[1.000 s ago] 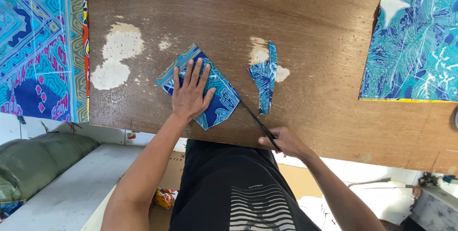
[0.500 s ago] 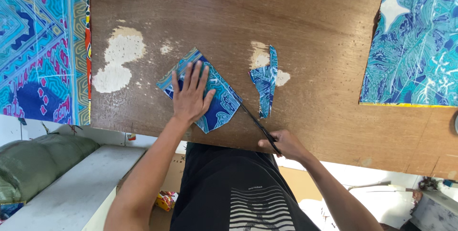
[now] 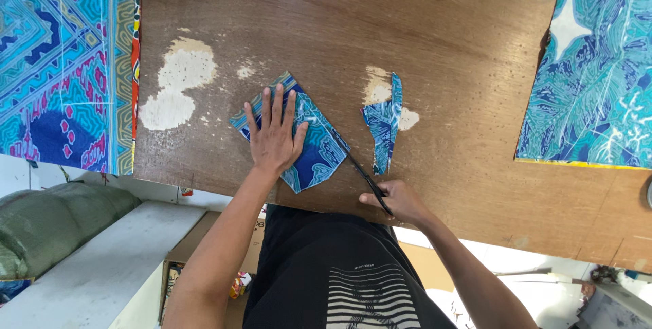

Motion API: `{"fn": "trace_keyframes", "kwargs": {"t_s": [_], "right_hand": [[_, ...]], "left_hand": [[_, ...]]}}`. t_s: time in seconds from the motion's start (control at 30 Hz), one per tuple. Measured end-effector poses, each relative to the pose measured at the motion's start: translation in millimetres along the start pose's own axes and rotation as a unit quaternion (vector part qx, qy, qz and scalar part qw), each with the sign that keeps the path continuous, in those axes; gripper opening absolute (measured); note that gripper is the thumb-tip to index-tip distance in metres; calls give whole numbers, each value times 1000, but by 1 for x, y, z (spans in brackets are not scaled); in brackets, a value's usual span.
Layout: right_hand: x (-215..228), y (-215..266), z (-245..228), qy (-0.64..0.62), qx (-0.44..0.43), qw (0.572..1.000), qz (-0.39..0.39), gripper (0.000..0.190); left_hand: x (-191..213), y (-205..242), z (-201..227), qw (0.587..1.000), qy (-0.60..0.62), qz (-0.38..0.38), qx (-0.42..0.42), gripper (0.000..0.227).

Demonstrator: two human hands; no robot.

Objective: The person cuts a large piece of blue patterned fabric using shears on a wooden table. They follow white chalk lines to cut out a specific shape, then trim smaller pieces and fold them. The cut pieces are placed on the table alongside other colorful fabric scraps.

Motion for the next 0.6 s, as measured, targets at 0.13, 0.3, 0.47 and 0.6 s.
{"fn": "trace_keyframes", "kwargs": {"t_s": [0.13,0.3,0.47,0.6], "right_hand": [[6,-4,-35,3,103,994,48,63],[4,-5,-41,12,45,999,18,59],[6,6,-55,29,24,999,13,63],[9,0,-78,13,42,999,15,57]], "left_hand": [[-3,0,0,1000,1,-6,0,69],[-4,-1,0,1000,-13,-9,-6,70],[-5,0,-3,1000,8,-11,3,71],[-5,0,-1,1000,-9,-20,-1,72]]}}
Point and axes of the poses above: each hand's wrist, its own y-axis away from the middle knuckle, its own x-axis out of the back of the hand, z = x × y, the point moved 10 cm from there along -y, towards the middle knuckle, and after that the axes turned 15 degrees about -x, right-handed, at the moved point
